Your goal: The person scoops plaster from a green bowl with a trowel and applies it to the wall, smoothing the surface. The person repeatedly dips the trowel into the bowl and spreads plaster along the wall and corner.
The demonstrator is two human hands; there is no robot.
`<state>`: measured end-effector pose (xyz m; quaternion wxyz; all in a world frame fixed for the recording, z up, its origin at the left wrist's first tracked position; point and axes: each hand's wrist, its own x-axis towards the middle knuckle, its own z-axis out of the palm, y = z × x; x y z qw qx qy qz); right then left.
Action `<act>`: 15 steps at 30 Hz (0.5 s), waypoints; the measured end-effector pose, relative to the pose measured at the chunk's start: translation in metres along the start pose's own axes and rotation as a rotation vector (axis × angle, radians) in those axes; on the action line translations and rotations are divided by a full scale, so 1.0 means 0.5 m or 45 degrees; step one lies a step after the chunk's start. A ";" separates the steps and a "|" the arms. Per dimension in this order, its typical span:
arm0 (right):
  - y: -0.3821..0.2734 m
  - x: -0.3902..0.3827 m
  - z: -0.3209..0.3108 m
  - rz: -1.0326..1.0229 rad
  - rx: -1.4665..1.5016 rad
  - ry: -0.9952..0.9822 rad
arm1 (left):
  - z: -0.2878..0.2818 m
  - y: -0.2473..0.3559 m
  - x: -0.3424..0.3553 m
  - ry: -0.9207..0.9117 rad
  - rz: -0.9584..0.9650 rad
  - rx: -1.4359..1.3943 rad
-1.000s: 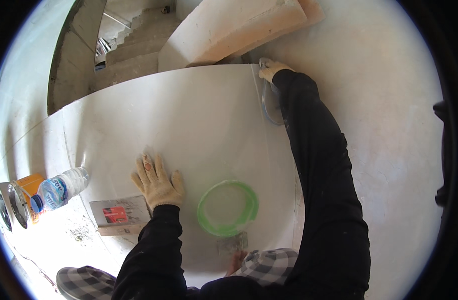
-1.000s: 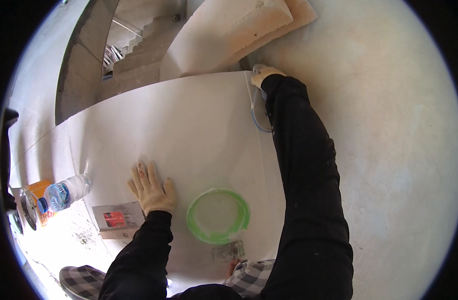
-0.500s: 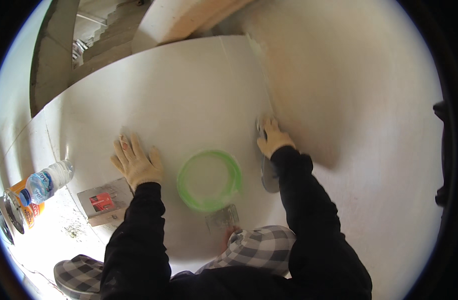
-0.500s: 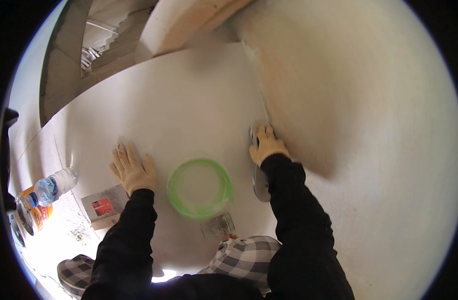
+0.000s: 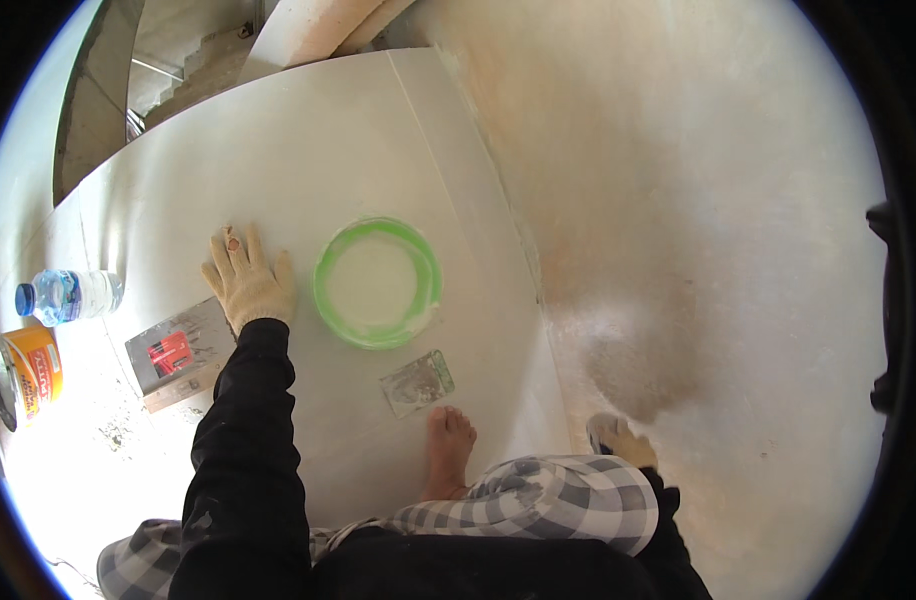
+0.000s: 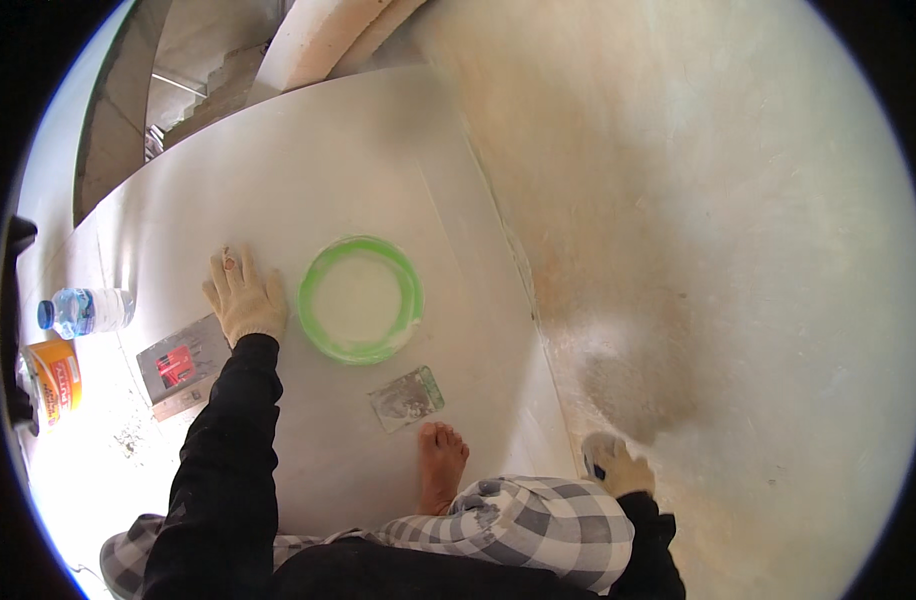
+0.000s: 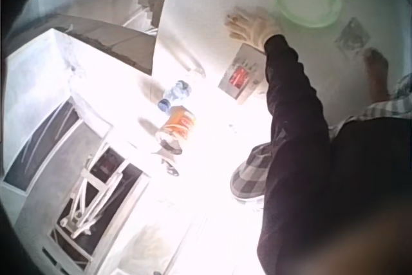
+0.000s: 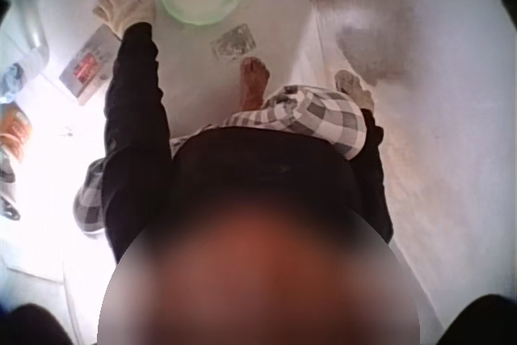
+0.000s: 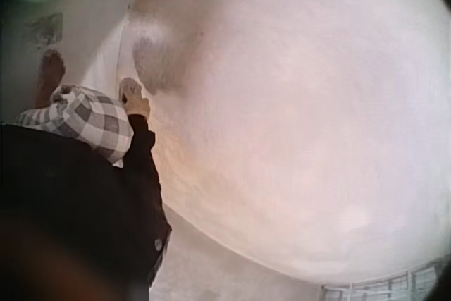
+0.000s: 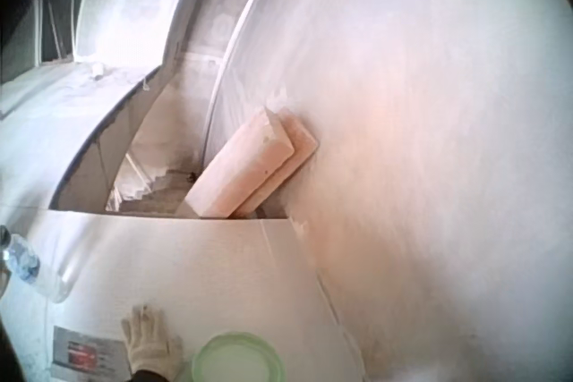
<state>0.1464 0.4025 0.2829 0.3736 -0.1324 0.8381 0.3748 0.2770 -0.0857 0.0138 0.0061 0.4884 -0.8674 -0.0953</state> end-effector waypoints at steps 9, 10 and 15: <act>-0.277 0.114 -0.578 -0.580 -0.901 1.352 | -0.025 0.000 0.004 -0.119 -0.055 -0.138; -0.313 0.148 -0.653 -0.555 -1.004 1.423 | -0.030 -0.001 0.003 -0.145 -0.054 -0.169; -0.500 0.276 -0.982 0.075 -1.236 1.126 | -0.077 -0.017 -0.010 -0.147 -0.003 -0.406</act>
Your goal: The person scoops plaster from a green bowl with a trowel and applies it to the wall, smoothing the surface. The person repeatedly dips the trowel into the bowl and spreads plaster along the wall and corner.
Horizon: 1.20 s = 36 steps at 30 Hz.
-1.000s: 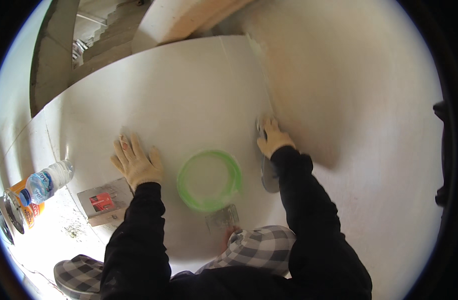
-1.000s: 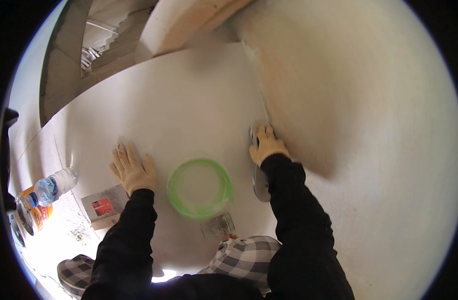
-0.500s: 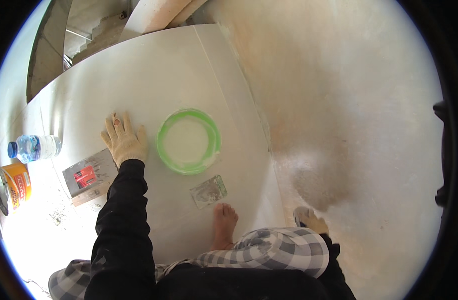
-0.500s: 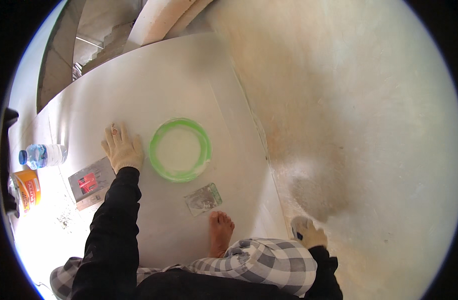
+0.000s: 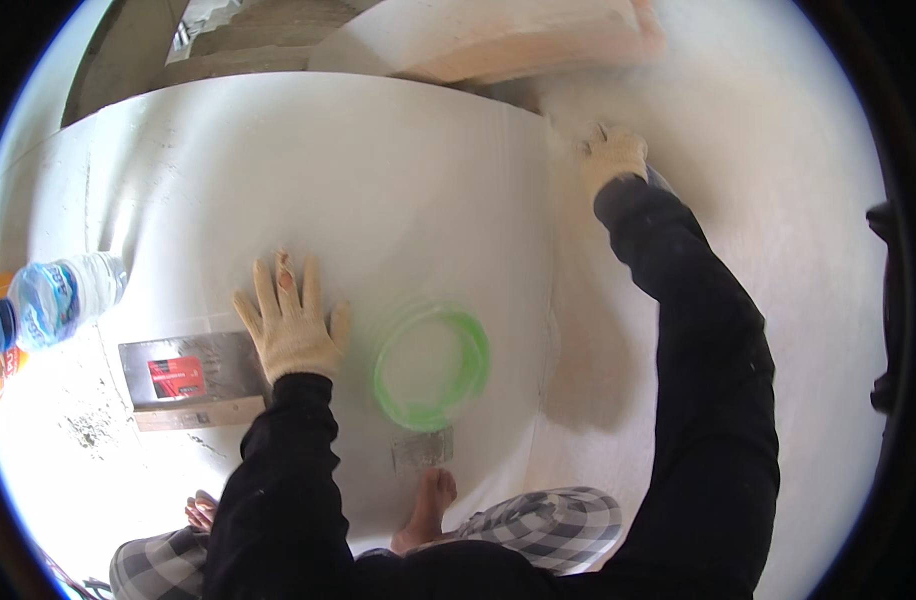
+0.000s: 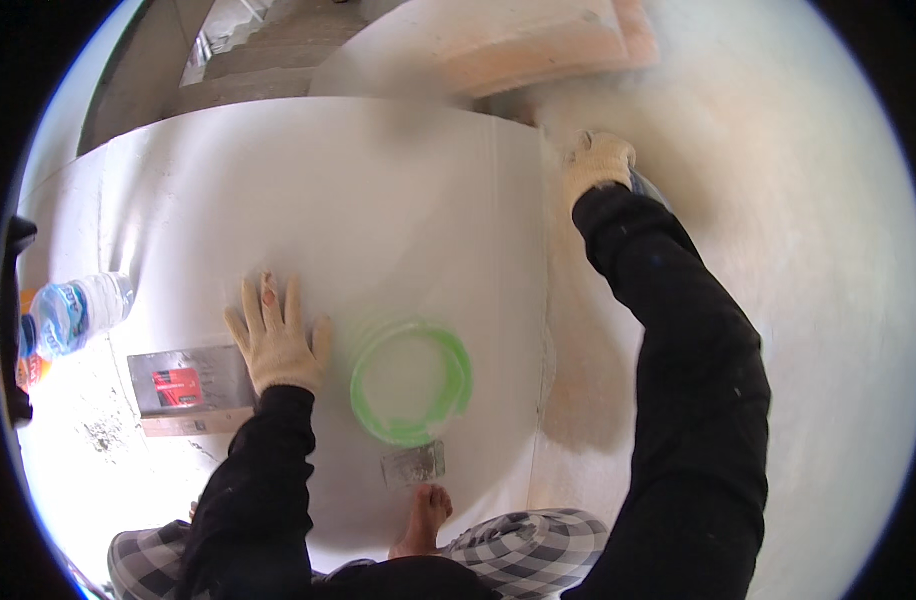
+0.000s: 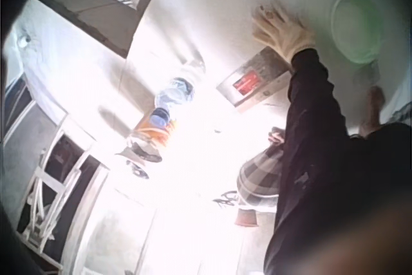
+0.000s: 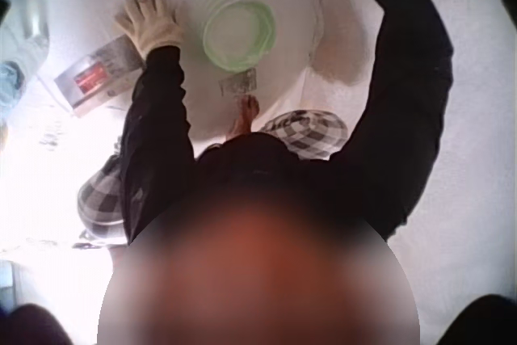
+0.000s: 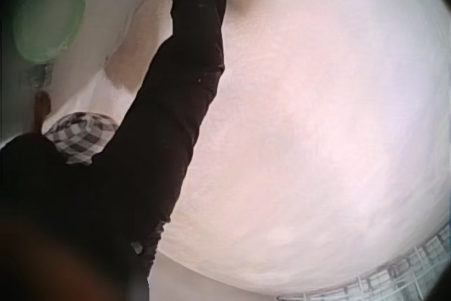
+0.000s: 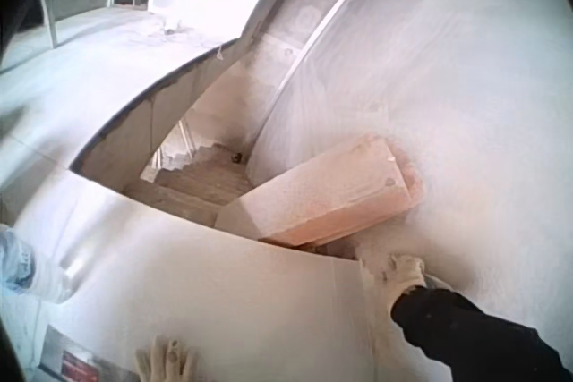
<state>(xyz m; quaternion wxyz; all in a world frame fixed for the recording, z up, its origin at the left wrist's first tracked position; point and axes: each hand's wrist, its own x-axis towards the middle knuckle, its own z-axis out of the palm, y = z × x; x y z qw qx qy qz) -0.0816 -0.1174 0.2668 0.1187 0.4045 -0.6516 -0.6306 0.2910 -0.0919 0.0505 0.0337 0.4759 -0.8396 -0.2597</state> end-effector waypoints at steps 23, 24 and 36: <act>-0.161 0.230 0.144 -0.040 0.014 -0.246 | 0.035 -0.019 -0.043 -0.218 0.016 -0.004; -0.179 0.217 0.160 -0.041 -0.042 -0.211 | 0.035 -0.020 -0.045 -0.215 0.012 0.004; -0.337 -0.230 0.339 -0.165 0.070 -0.343 | 0.041 -0.022 -0.038 -0.175 0.021 0.036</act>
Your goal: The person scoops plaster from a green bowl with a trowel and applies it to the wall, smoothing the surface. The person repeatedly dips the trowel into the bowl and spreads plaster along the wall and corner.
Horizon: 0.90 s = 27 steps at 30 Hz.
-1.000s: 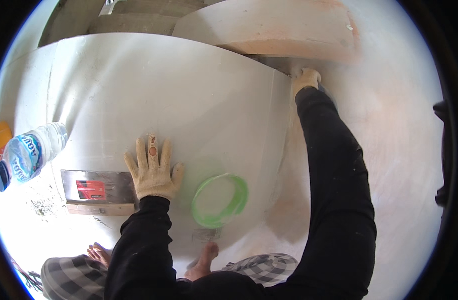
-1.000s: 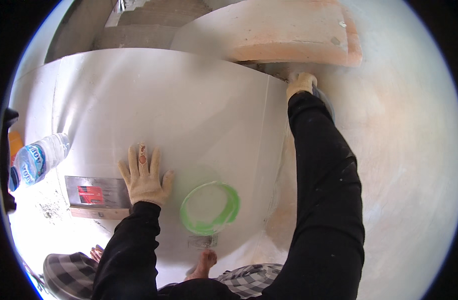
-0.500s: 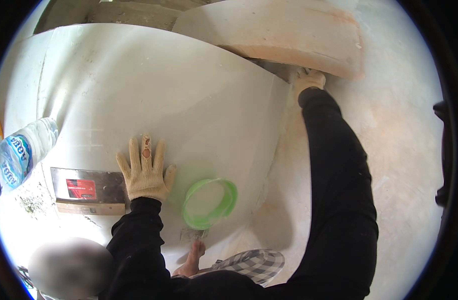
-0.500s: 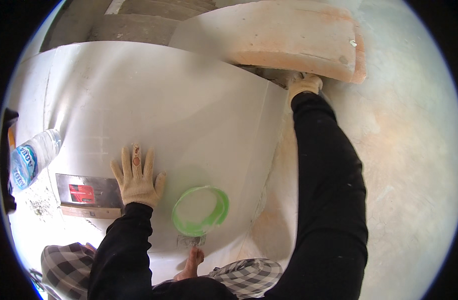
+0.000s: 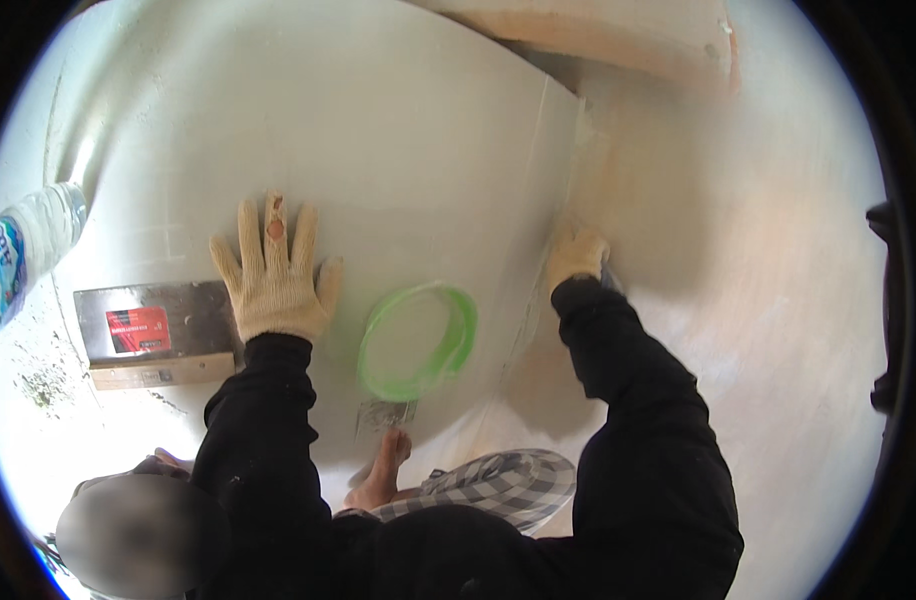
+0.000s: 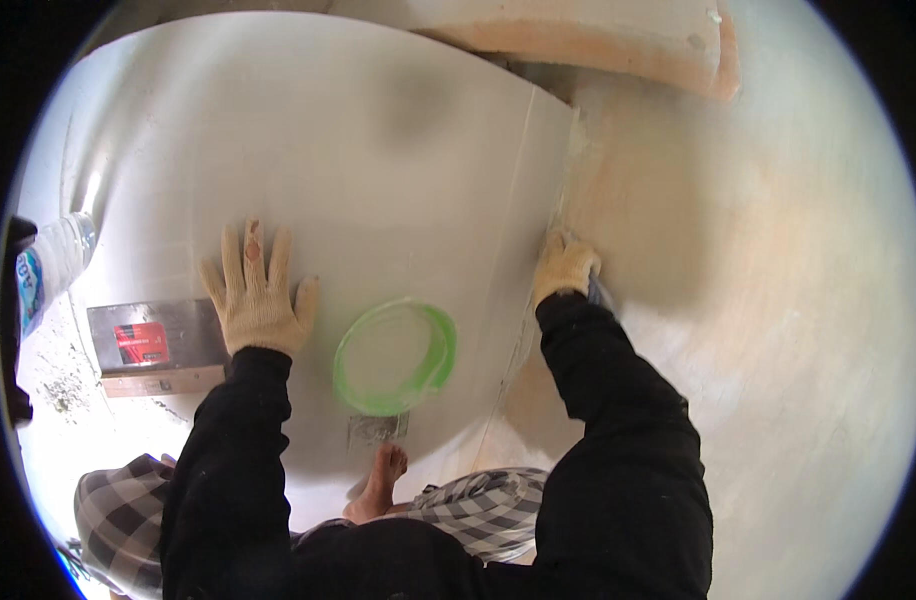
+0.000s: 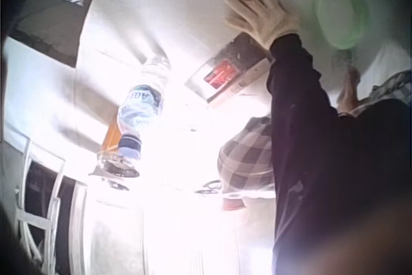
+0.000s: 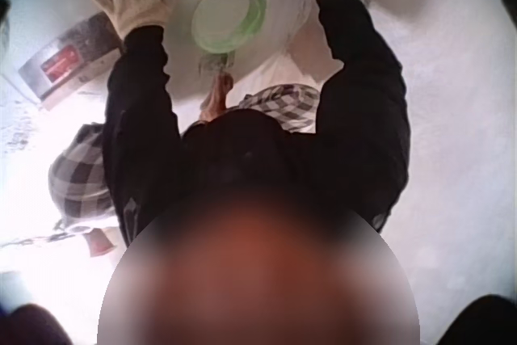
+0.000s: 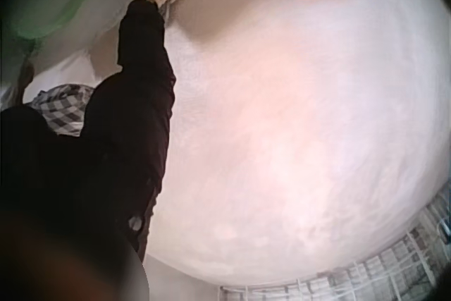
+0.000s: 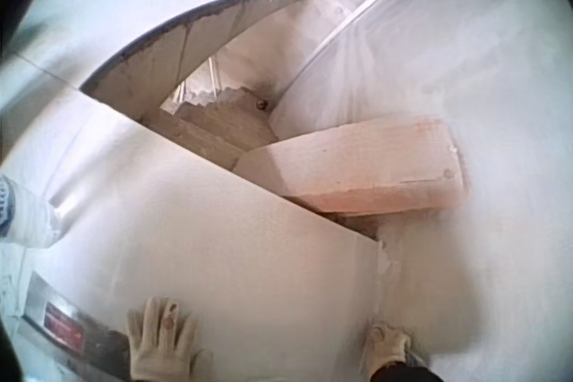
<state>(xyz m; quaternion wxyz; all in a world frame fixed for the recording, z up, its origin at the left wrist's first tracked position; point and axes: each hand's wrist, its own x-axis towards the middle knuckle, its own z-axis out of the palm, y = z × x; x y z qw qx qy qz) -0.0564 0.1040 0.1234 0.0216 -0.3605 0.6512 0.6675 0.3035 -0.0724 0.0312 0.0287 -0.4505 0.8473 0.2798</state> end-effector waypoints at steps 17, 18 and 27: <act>0.084 -0.361 0.023 -0.305 0.307 0.153 | -0.006 -0.021 -0.025 0.164 0.223 0.252; 0.084 -0.305 -0.007 -0.175 0.291 0.605 | -0.001 -0.031 -0.040 0.098 0.249 0.275; -0.082 -0.157 0.065 0.037 -0.108 0.145 | 0.024 -0.043 -0.071 0.201 0.308 0.185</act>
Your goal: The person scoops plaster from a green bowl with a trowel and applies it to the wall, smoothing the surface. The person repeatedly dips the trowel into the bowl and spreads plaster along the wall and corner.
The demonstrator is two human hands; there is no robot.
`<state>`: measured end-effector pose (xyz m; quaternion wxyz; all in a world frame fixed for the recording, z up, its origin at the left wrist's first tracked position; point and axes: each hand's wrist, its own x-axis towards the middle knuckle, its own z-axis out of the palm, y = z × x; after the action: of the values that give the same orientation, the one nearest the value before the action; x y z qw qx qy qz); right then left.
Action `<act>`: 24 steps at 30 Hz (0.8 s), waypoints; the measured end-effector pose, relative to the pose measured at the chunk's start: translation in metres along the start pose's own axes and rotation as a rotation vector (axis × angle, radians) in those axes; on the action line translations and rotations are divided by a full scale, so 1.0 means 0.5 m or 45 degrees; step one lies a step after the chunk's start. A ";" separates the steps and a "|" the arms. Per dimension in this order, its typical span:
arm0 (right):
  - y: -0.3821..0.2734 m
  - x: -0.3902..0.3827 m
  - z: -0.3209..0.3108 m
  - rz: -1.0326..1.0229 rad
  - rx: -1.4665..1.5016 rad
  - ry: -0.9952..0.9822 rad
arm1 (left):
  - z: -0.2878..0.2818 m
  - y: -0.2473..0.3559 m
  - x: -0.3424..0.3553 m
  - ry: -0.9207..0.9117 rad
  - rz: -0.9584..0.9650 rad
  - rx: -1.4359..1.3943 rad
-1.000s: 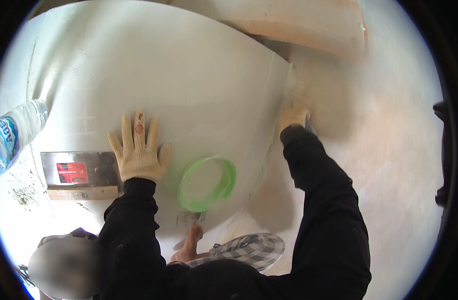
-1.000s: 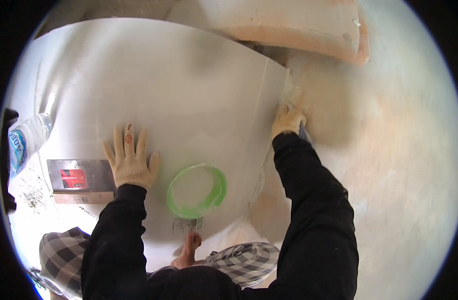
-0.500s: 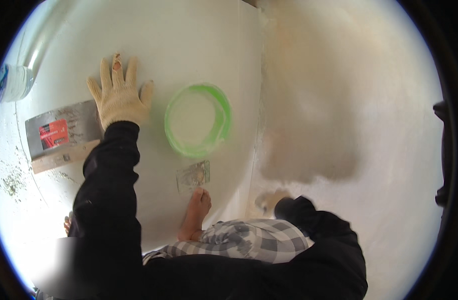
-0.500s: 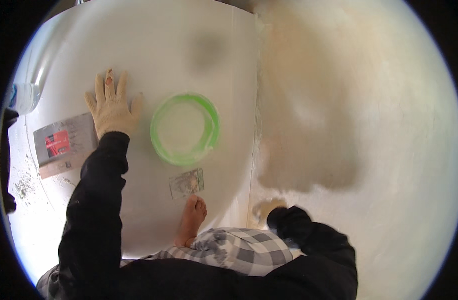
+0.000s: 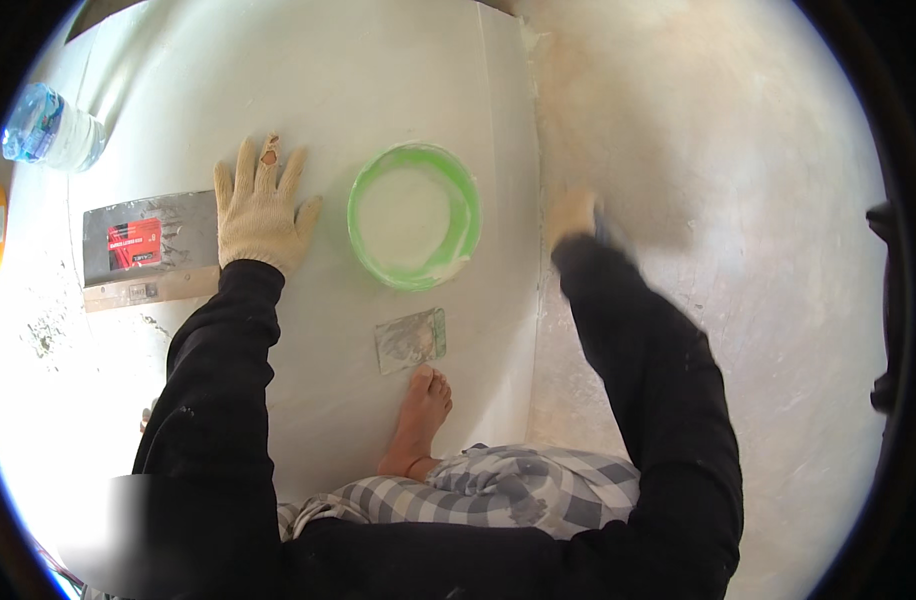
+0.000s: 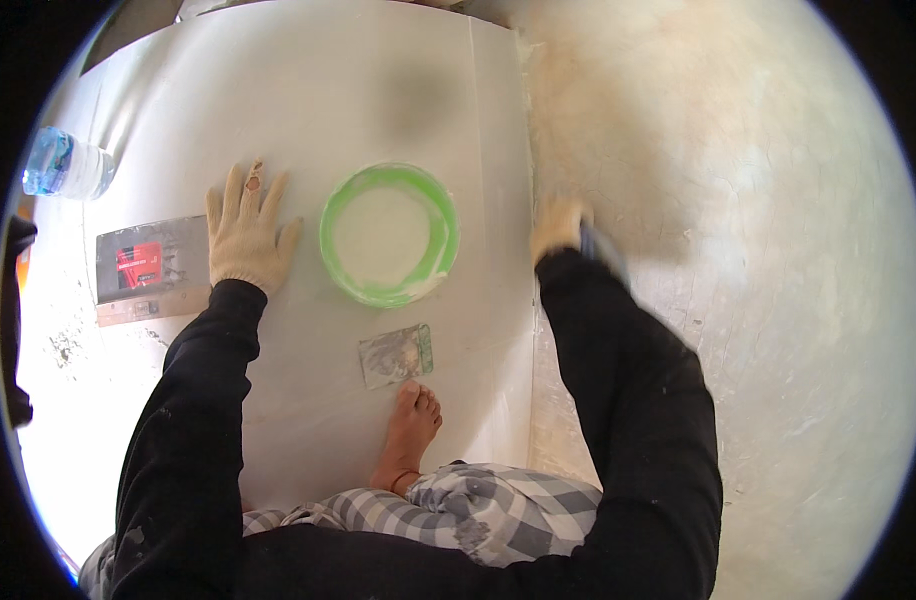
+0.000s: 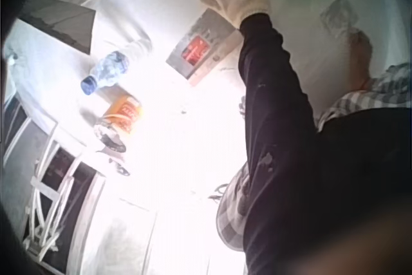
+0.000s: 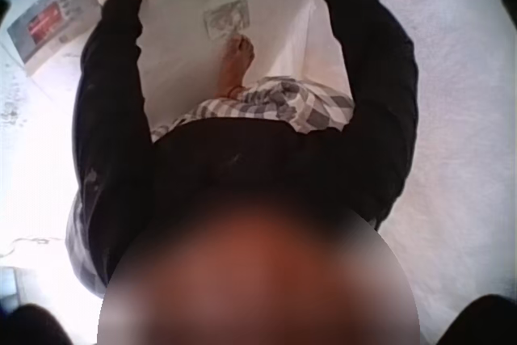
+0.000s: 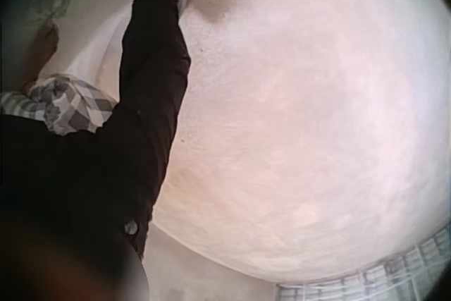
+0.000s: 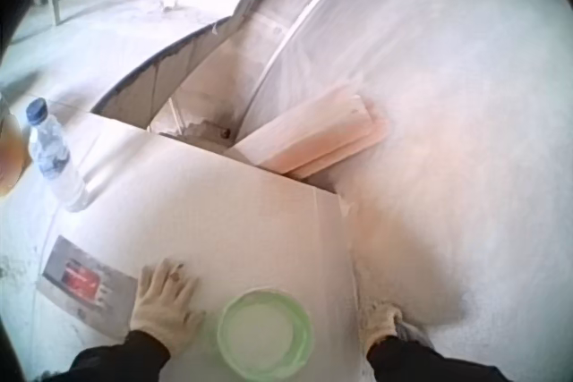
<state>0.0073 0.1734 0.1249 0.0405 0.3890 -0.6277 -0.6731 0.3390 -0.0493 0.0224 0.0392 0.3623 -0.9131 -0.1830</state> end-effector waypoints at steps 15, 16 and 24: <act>-0.196 -0.529 0.169 -1.201 1.597 -1.191 | 0.062 0.026 0.070 -0.079 -0.307 -1.256; -0.216 -0.546 0.180 -1.249 1.581 -1.252 | 0.063 0.033 0.076 -0.140 -0.339 -1.354; -0.236 -0.601 0.218 -0.775 2.109 -0.721 | 0.084 0.056 0.042 -0.548 -0.517 -2.110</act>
<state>0.2045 0.4497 0.1534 -0.5837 0.2629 -0.7658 -0.0614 0.2969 -0.0318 -0.0080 0.0832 0.3303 -0.3922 -0.8545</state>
